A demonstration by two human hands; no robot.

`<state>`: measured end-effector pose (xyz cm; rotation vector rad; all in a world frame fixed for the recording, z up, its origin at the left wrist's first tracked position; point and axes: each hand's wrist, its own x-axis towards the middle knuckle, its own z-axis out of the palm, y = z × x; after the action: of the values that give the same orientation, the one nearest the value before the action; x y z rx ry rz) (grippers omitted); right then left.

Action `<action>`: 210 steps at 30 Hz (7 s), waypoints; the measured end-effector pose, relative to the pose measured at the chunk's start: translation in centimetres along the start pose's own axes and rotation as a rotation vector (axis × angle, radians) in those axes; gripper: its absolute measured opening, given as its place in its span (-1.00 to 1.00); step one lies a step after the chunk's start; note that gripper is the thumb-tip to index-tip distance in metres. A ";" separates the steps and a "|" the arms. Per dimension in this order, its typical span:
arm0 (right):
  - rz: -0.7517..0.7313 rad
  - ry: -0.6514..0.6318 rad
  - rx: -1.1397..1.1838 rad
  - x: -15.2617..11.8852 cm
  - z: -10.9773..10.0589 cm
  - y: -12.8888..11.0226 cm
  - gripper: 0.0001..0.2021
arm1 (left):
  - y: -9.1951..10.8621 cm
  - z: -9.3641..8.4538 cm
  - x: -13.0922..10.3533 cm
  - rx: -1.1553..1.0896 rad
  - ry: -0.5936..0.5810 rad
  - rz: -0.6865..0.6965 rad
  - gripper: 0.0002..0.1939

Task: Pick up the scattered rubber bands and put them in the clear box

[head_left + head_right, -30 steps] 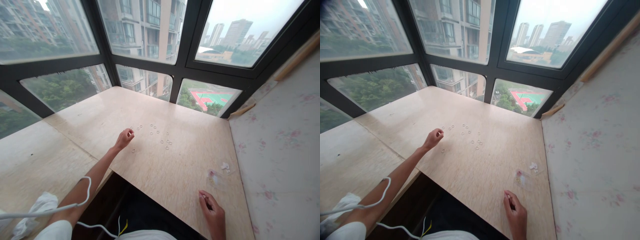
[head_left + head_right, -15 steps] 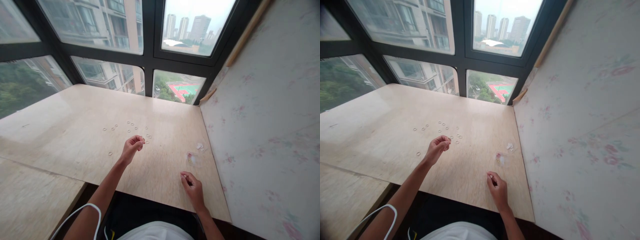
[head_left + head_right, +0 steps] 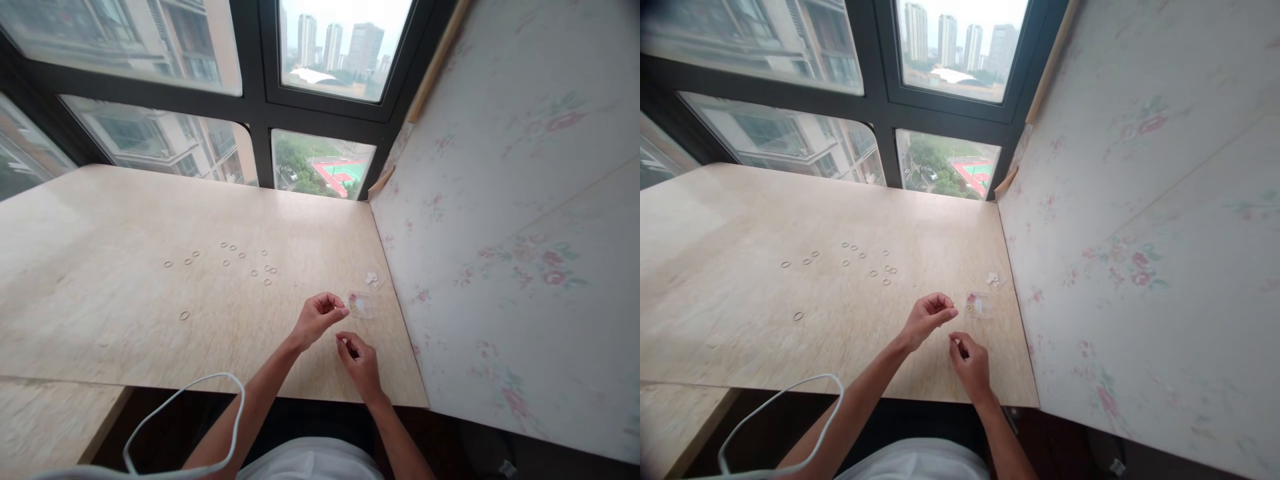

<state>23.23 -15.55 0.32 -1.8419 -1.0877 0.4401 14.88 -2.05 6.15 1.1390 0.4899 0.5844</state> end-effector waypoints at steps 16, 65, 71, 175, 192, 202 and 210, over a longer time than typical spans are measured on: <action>0.028 0.010 0.068 0.5 -0.1 -0.2 -0.78 | -3.7 1.3 4.5 0.689 -0.127 0.147 -0.73; -0.447 -0.596 -0.306 18.4 15.3 -11.7 -0.73 | -3.3 -9.5 -3.8 0.730 0.528 0.227 -0.83; -0.577 -0.681 -0.509 21.4 21.6 -15.1 -0.67 | -3.6 -9.7 -3.7 0.703 0.562 0.215 -0.85; -0.445 -0.086 -0.534 2.0 -1.7 3.6 -0.53 | 6.6 -25.2 -13.3 1.372 0.717 -0.286 -0.71; -0.480 -0.077 -0.489 1.4 -1.8 3.1 -0.55 | 7.5 -25.6 -12.4 1.531 0.537 -0.417 -0.84; -0.528 -0.065 -0.495 1.2 -1.7 3.1 -0.58 | 6.4 -23.2 -13.0 0.767 0.591 -0.161 -0.81; -0.434 -0.103 -0.465 1.1 -1.7 2.6 -0.60 | 6.4 -18.4 -10.2 0.142 0.585 0.071 -0.73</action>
<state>26.26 -16.06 -0.91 -1.9076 -1.7232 0.0222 -5.63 5.92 6.49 1.1150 1.0070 0.9632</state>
